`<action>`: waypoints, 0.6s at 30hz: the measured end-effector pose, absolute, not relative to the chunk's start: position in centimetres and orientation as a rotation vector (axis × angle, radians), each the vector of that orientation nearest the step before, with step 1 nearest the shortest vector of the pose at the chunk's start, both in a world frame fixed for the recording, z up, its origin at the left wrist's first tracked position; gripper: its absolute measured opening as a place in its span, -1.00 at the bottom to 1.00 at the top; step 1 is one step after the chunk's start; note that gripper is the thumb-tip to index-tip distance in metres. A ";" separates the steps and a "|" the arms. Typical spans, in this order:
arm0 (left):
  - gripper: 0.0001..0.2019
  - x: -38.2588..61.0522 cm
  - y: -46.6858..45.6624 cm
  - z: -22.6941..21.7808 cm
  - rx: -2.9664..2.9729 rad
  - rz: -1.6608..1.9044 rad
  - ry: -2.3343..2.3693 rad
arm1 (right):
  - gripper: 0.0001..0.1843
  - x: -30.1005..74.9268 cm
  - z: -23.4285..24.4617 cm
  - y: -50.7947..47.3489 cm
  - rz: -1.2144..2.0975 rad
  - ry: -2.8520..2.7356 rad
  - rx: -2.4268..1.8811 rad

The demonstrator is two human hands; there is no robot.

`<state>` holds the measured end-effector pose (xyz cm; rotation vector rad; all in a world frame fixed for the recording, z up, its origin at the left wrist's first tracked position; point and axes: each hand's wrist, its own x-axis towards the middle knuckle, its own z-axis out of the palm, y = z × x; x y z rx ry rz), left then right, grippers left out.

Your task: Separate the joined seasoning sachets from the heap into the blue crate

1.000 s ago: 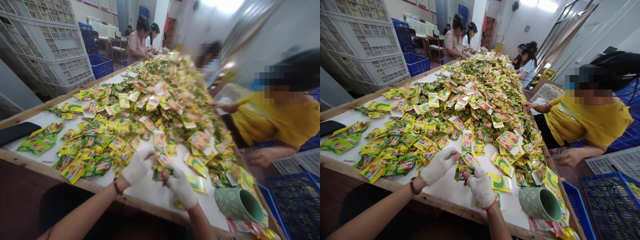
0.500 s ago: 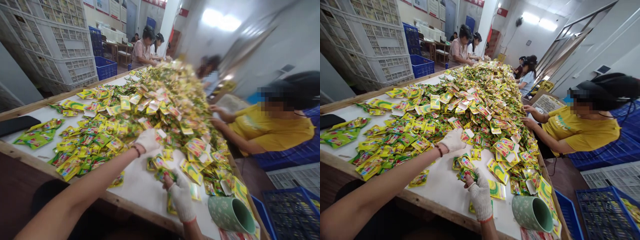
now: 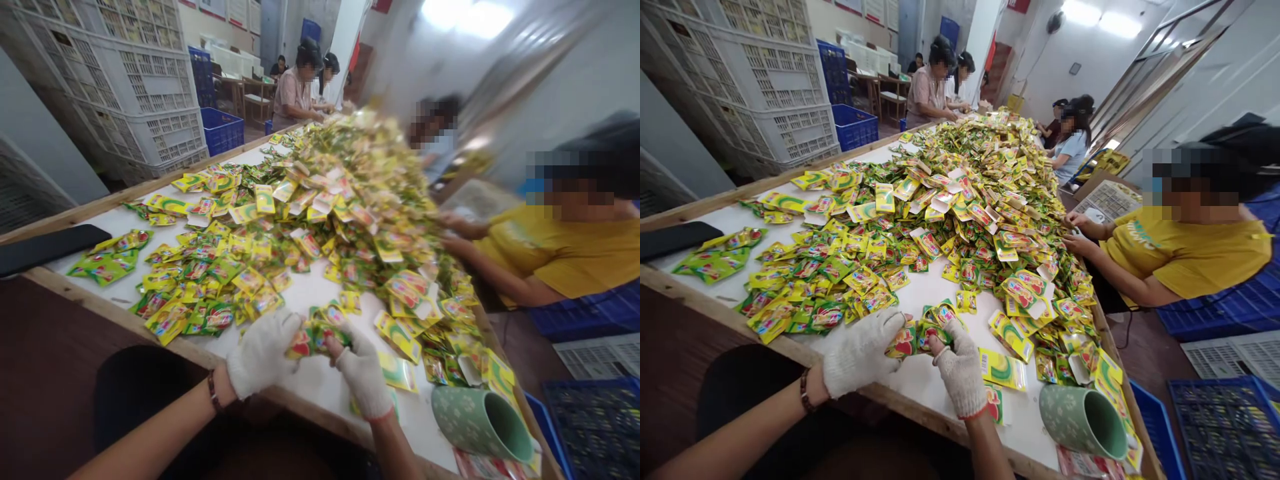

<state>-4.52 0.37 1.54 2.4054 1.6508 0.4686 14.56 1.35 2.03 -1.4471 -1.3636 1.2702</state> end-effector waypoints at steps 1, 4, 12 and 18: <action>-0.55 -4.6 0.4 1.4 2.414 0.489 1.645 | -0.58 14.8 2.0 1.4 1.284 -1.430 -1.462; -0.56 -4.6 0.3 0.9 2.460 0.546 1.596 | -0.65 15.2 2.5 1.5 1.305 -1.597 -1.524; -0.51 -4.0 -0.4 0.0 2.482 0.432 1.542 | -0.83 13.5 4.4 1.2 0.999 -1.851 -1.620; -0.47 -4.2 -0.3 0.1 2.454 0.459 1.579 | -0.90 14.4 3.2 0.9 1.322 -1.506 -1.581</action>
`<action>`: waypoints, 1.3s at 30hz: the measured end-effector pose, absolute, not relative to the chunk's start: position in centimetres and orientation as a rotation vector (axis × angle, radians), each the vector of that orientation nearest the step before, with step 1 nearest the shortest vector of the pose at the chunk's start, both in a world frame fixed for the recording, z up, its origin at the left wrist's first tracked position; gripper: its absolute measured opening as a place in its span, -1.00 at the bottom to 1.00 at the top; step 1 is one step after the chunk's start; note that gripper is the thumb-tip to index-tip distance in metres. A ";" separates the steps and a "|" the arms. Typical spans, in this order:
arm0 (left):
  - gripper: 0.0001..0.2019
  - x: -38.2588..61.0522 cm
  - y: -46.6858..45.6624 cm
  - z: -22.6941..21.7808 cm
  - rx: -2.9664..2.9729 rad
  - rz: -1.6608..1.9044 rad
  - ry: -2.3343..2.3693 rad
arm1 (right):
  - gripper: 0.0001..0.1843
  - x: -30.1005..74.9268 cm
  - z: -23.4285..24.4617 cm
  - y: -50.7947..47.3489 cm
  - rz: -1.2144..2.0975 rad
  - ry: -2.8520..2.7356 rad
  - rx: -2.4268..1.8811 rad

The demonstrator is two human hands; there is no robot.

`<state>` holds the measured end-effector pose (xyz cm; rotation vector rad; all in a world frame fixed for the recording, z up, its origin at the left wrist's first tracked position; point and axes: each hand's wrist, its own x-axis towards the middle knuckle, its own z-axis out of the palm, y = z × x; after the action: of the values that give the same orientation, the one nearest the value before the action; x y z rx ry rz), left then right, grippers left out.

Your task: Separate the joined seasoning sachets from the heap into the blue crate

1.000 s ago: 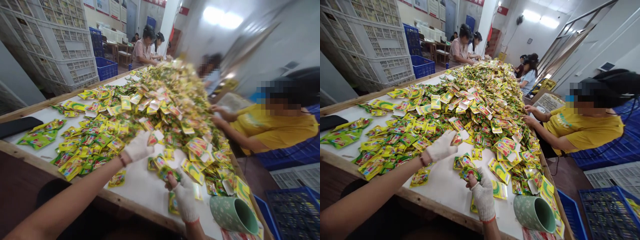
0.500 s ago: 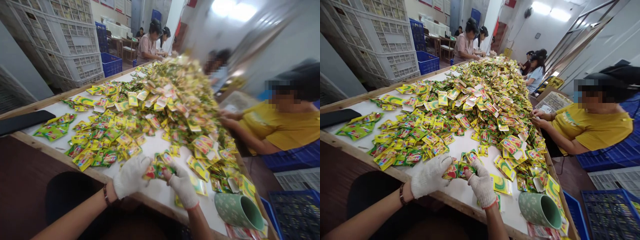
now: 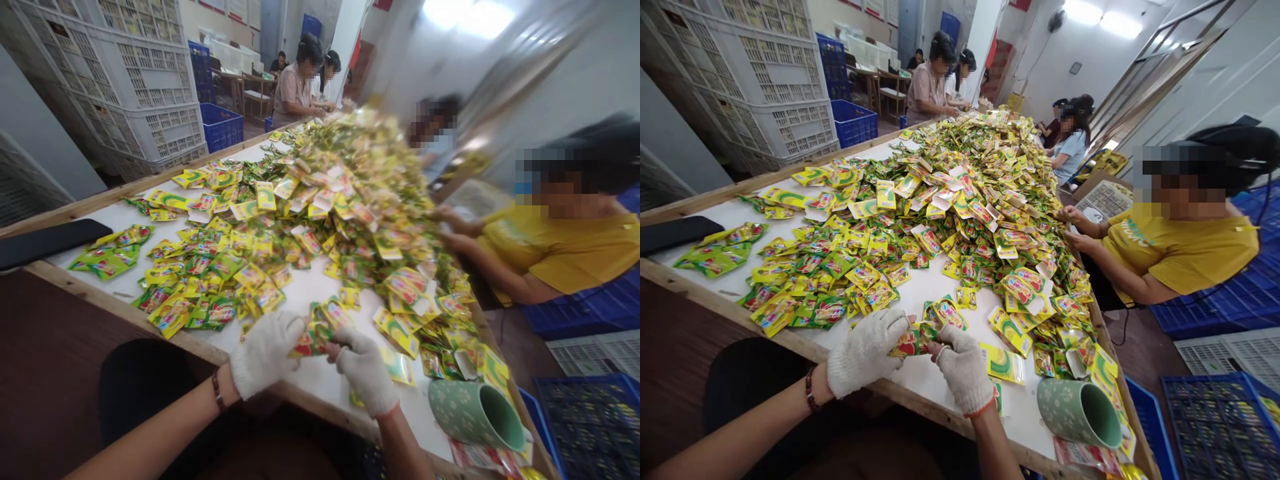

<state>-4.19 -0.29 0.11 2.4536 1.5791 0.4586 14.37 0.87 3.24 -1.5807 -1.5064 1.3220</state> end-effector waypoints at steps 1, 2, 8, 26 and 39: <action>-0.49 -4.1 -0.3 0.1 2.460 0.435 1.571 | -0.91 14.3 3.3 0.7 1.281 -1.523 -1.570; -0.50 -3.9 -0.3 0.1 2.469 0.409 1.564 | -0.90 14.2 3.4 0.6 1.277 -1.546 -1.560; -0.44 -3.1 -0.4 -0.2 2.427 0.482 1.707 | -0.51 14.2 4.1 -0.1 1.643 -1.400 -1.569; -0.64 -3.1 -0.4 -0.6 1.742 0.649 1.465 | -0.60 13.9 3.5 2.0 1.726 -1.705 -1.428; -0.67 -5.4 2.5 -0.1 1.408 0.585 1.002 | -0.70 13.1 4.7 4.2 1.805 -1.875 -1.410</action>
<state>-5.43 2.50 -0.10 1.4085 1.0023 0.5854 13.11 4.21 4.72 -1.4098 -1.8753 1.8049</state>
